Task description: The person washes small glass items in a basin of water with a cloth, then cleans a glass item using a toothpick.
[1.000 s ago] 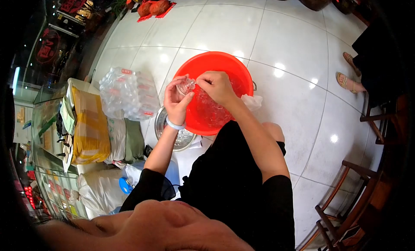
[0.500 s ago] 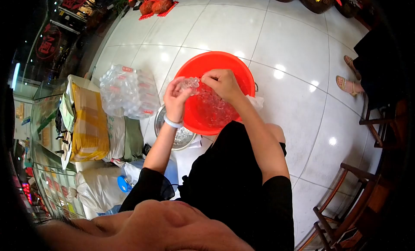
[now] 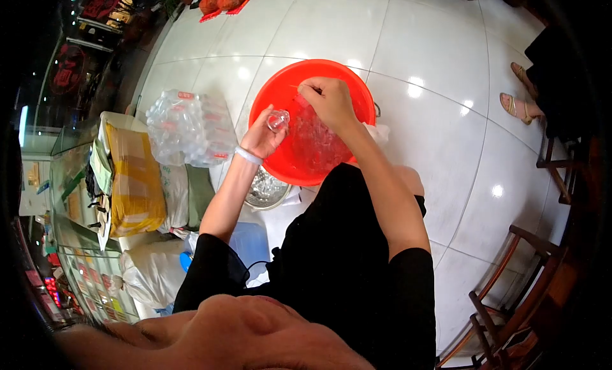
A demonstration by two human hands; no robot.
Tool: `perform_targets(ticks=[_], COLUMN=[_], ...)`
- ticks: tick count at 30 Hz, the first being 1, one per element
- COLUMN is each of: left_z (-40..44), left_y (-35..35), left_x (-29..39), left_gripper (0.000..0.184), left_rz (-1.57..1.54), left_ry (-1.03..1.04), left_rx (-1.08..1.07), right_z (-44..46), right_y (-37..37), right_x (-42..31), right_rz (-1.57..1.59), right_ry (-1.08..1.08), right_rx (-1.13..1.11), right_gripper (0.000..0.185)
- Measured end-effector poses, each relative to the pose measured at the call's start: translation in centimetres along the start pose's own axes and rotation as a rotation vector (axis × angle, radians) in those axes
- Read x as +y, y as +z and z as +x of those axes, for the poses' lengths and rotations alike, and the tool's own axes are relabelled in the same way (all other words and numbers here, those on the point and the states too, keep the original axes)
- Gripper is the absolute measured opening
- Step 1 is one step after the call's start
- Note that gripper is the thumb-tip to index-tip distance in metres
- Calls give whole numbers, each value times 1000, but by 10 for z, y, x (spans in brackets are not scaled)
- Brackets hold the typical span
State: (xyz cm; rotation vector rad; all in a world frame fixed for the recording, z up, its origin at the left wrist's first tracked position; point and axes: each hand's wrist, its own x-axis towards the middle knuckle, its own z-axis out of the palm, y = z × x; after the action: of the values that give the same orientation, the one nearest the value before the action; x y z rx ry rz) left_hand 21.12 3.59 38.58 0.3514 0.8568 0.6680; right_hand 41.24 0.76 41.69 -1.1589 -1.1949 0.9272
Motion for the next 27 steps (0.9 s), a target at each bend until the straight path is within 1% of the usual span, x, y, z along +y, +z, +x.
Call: perform_targets(ticks=[1, 2, 4, 8, 10, 11, 13, 17, 19, 20, 22, 23, 25, 26, 27], left_z=[3, 6, 11, 3, -1, -3, -6, -4, -7, -8, -10, -10, -12, -13, -16], left_y=[0, -1, -5, 11, 18, 23, 29, 22, 22, 23, 25, 25, 27, 29, 32], left_x=[-3, -6, -12, -16, -14, -14, -14, -14, -14, -14, -16, -16, -16, -16, -16], left_gripper=[30, 30, 27, 31, 29, 29, 33, 37, 40, 40, 44, 44, 43, 43, 43], left_rz=[-28, -26, -91, -130, -180, -180, -198, -184, -94, -96, -79, -80, -100, -101, -105], left_ry=[23, 17, 77, 85, 36, 36, 16, -4, 20, 20, 81, 82, 84, 85, 105], left_rx=[92, 93, 159, 161, 95, 96, -2, -43, -33, -32, -50, -50, -59, -59, -70], right_z=[0, 0, -1, 0, 0, 0, 0, -1, 0, -1, -3, -4, -6, -7, -8], right_y=[-1, -1, -2, -4, -3, -2, 2, 5, 5, 5, 3, 4, 6, 8, 11], right_x=[-2, -2, -2, -1, 2, 4, 8, 10, 12, 10, 5, 4, 2, 6, 12], right_rz=[-14, -14, -15, -22, -50, -50, -55, -57, -80, -80, -109, -109, -163, -163, -288], right_ry=[17, 21, 2, 13, -20, -20, -114, -126, -148, -147, -94, -95, -119, -120, -228], right_rx=[-19, -14, -7, -24, -28, -28, 5, 6, 4, 2, -75, -77, -255, -257, -286], right_gripper=[15, 15, 15, 15, 15, 15, 15, 15, 15, 15, 15, 15, 15, 15, 15])
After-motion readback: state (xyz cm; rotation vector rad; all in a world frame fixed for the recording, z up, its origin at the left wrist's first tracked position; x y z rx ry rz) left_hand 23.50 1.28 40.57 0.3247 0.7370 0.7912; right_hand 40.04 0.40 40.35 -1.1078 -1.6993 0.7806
